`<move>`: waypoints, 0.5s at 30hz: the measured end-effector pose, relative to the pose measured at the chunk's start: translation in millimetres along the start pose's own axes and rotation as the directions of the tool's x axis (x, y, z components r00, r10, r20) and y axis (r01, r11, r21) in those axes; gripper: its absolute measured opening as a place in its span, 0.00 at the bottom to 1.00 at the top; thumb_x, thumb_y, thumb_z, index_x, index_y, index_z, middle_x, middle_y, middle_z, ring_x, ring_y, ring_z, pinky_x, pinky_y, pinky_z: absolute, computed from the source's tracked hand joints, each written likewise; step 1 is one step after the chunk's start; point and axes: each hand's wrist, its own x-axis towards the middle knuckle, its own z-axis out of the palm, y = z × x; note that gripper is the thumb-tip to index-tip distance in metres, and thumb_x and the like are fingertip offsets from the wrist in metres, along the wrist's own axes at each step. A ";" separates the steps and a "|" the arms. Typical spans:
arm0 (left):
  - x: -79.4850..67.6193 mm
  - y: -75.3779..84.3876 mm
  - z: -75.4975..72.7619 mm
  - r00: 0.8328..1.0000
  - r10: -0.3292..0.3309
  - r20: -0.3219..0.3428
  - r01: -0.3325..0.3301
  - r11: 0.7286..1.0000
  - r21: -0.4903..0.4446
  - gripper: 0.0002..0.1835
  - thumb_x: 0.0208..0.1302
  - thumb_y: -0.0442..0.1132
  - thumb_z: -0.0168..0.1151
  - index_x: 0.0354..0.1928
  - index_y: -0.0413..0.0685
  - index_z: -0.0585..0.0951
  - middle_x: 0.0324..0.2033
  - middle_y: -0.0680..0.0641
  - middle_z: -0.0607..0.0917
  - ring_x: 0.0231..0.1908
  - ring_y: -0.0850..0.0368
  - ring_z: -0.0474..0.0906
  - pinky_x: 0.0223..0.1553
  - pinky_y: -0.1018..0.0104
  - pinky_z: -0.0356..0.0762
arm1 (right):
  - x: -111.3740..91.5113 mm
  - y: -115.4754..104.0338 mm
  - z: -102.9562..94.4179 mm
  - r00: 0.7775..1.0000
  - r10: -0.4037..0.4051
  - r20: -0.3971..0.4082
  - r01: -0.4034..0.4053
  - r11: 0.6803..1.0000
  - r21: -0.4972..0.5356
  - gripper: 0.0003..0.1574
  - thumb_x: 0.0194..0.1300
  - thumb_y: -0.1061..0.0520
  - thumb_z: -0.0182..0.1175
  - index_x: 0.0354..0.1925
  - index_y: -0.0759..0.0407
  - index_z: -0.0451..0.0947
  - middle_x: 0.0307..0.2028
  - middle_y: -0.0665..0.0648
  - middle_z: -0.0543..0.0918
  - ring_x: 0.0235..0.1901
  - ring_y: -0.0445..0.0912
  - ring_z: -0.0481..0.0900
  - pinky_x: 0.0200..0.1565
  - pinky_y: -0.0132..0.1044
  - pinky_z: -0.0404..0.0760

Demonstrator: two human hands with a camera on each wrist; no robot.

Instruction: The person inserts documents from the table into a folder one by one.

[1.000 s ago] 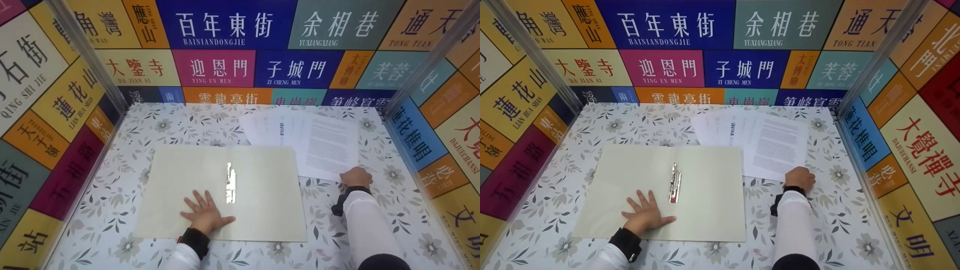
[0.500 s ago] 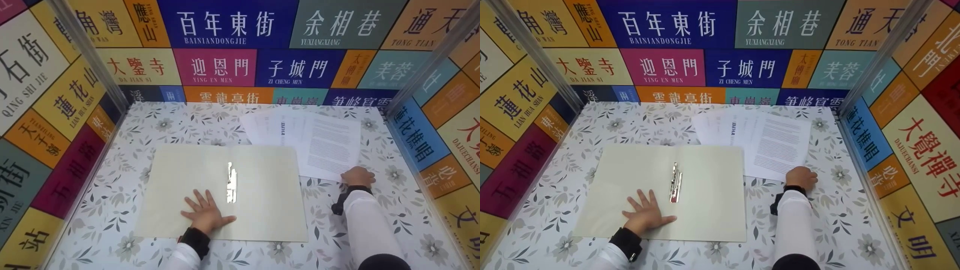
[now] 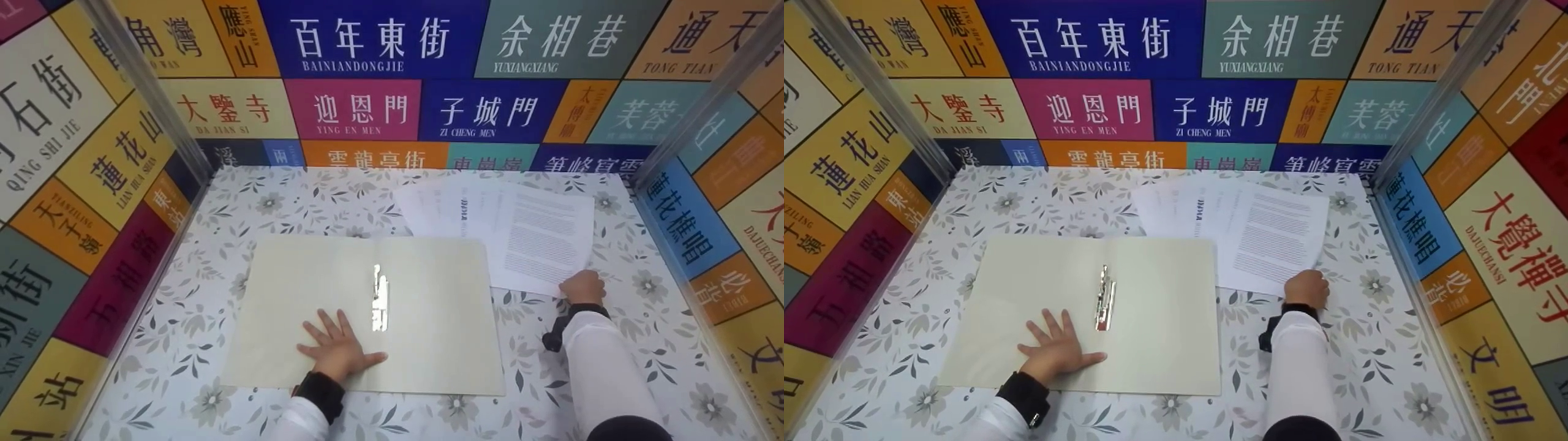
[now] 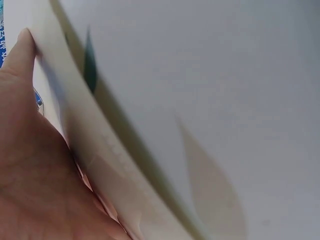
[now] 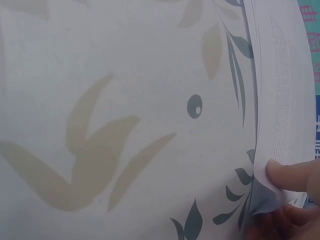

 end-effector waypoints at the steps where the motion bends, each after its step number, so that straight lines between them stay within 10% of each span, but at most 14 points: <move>1: 0.1 -0.2 0.1 1.000 0.003 -0.001 -0.003 1.000 -0.004 0.74 0.37 0.82 0.60 0.76 0.40 0.43 0.72 0.25 0.34 0.68 0.17 0.28 0.58 0.16 0.40 | 1.1 0.3 0.9 1.000 -0.013 -0.008 0.013 1.000 -0.004 0.31 0.57 0.62 0.49 0.53 0.86 0.66 0.53 0.84 0.70 0.53 0.73 0.69 0.55 0.60 0.72; 15: 1.9 -1.5 1.8 1.000 0.005 0.008 -0.004 1.000 -0.013 0.74 0.37 0.81 0.60 0.76 0.40 0.42 0.72 0.25 0.32 0.67 0.17 0.26 0.58 0.16 0.39 | 2.6 1.0 4.5 0.999 0.001 -0.051 0.006 0.991 0.130 0.48 0.54 0.64 0.52 0.62 0.88 0.40 0.54 0.87 0.66 0.52 0.74 0.69 0.56 0.61 0.72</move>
